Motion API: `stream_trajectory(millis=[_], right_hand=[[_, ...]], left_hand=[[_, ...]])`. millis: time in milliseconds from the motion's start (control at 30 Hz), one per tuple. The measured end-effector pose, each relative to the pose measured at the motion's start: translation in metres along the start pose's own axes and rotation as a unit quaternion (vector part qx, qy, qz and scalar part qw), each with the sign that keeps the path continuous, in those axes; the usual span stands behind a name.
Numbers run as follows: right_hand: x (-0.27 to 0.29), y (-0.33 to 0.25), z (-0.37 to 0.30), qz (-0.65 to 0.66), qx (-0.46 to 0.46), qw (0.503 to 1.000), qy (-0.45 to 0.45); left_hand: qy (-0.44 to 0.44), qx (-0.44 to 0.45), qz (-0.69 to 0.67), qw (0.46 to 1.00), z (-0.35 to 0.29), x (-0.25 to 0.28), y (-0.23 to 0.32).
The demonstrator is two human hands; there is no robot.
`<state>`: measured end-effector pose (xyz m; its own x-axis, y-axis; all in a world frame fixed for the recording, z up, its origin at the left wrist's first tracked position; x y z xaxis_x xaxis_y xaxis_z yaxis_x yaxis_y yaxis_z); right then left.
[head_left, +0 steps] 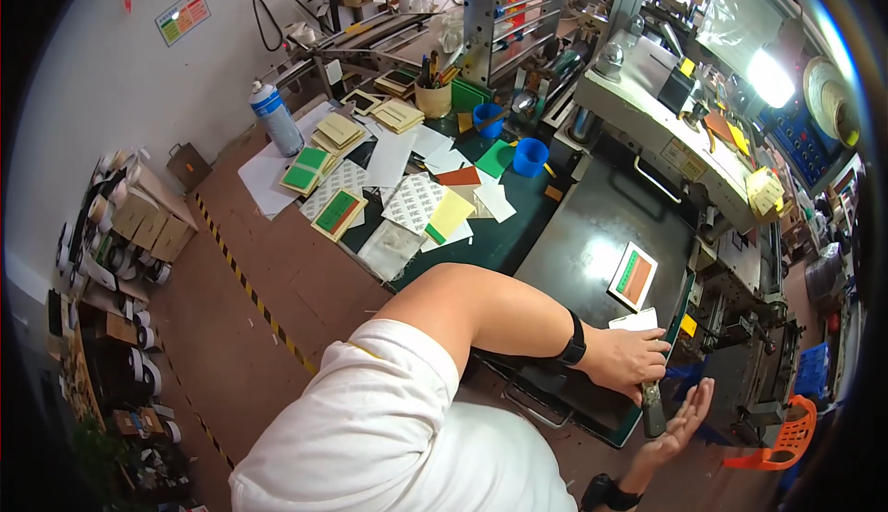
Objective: The person writes on a strip of material, uses a calculator, and walks to a machine to scrape a metal plate. They peel a film from a small board, place it on the machine to be pressed, and then apply a green sticker and black pad to the board before stacking it on a table.
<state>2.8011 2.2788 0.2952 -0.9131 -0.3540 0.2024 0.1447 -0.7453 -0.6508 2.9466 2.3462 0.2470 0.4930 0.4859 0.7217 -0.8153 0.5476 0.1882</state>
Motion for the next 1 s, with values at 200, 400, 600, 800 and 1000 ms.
stream_trajectory(millis=[200, 400, 600, 800, 1000], right_hand=[[0.018, -0.021, 0.005, -0.005, 0.068, 0.998, 0.003], [-0.057, -0.004, -0.015, -0.066, 0.001, 0.993, -0.095], [-0.068, 0.013, -0.036, -0.148, -0.059, 0.967, -0.201], [-0.063, 0.021, -0.037, -0.191, -0.050, 0.965, -0.174], [-0.074, 0.017, -0.014, -0.171, -0.068, 0.964, -0.191]], left_hand=[[-0.036, 0.027, -0.027, 0.999, 0.005, -0.002, -0.003], [-0.068, 0.034, -0.027, 0.997, 0.003, -0.005, -0.009], [-0.024, 0.033, -0.048, 0.998, 0.001, -0.002, -0.013], [-0.091, 0.209, 0.045, 0.973, 0.004, 0.065, -0.064], [-0.092, 0.208, 0.058, 0.972, -0.035, 0.073, -0.143]])
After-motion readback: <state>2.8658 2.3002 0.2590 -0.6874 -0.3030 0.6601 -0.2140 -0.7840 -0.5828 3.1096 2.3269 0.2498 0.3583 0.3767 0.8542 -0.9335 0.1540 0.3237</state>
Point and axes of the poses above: each hand's wrist, its own z-axis towards the middle knuckle, its own x-axis out of the back of the hand, y = z × x, the point moved 10 cm from there along z, towards the middle knuckle, and after that the axes turned 4 degrees about y, right-handed, at the moved point
